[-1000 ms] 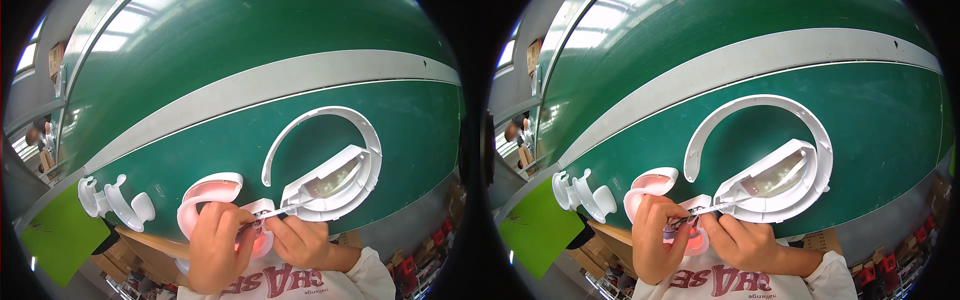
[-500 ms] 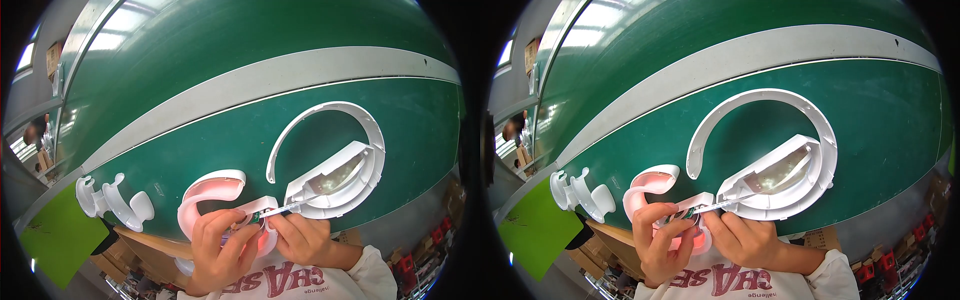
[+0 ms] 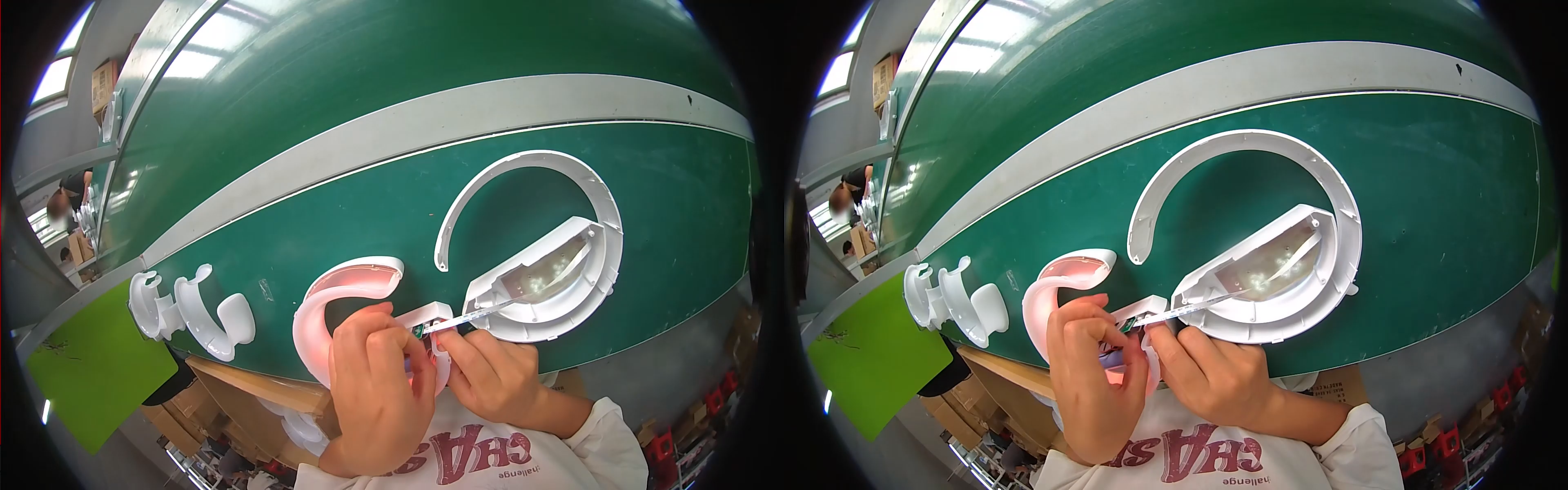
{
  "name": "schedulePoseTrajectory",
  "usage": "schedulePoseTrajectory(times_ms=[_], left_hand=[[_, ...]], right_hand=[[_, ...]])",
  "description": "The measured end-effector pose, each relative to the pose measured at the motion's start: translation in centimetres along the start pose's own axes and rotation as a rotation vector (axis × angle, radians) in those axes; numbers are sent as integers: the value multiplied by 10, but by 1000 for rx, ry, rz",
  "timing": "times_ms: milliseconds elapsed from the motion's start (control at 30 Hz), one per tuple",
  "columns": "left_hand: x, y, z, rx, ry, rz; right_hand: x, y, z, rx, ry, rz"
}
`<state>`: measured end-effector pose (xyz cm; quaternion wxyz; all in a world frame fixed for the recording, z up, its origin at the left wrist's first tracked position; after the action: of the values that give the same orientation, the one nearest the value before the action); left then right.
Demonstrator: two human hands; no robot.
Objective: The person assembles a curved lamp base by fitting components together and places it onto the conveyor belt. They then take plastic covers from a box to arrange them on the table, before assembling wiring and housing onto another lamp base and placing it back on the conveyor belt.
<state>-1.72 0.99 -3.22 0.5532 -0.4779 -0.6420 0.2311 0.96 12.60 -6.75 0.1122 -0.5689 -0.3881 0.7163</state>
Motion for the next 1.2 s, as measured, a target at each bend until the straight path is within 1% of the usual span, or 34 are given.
schedulePoseTrajectory(times_ms=[67, 167, 267, 367, 467, 567, 767, 867, 967, 1200], left_hand=[[0, 4, 3, -35, -41, 10], [2, 3, -1, 5, -14, -14], [5, 1, -12, 121, 49, 85], [14, -3, -19, 186, 88, 304], [15, -2, -22, 161, 122, 403], [12, -4, -20, 64, 133, 447], [12, -6, -17, -135, 257, 515], [6, -8, -15, -107, 246, 405], [1, -5, -17, 25, 218, 275], [-2, -6, -19, 128, 98, 55]], right_hand=[[0, 0, -1, 10, -12, -1], [1, 1, -2, 20, -19, 7], [2, 0, -2, 32, -27, 48], [3, 2, -3, 44, -26, 65], [2, 2, -4, 33, -26, 65], [2, 1, -3, 27, -23, 66], [1, 1, -2, 20, -13, 66], [1, 2, -3, 4, -6, 74], [1, 2, -2, 5, 5, 84], [0, 4, -2, 31, -9, 34]])
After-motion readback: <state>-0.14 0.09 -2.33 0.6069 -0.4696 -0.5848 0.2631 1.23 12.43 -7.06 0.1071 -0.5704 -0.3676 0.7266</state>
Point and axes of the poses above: each hand's wrist, its own z-axis towards the middle knuckle, its own y-axis out of the palm, x = y × z, the point moved 7 cm from there along z, towards the middle knuckle, and after that the axes turned 13 degrees about -x, right-handed, at the moved point
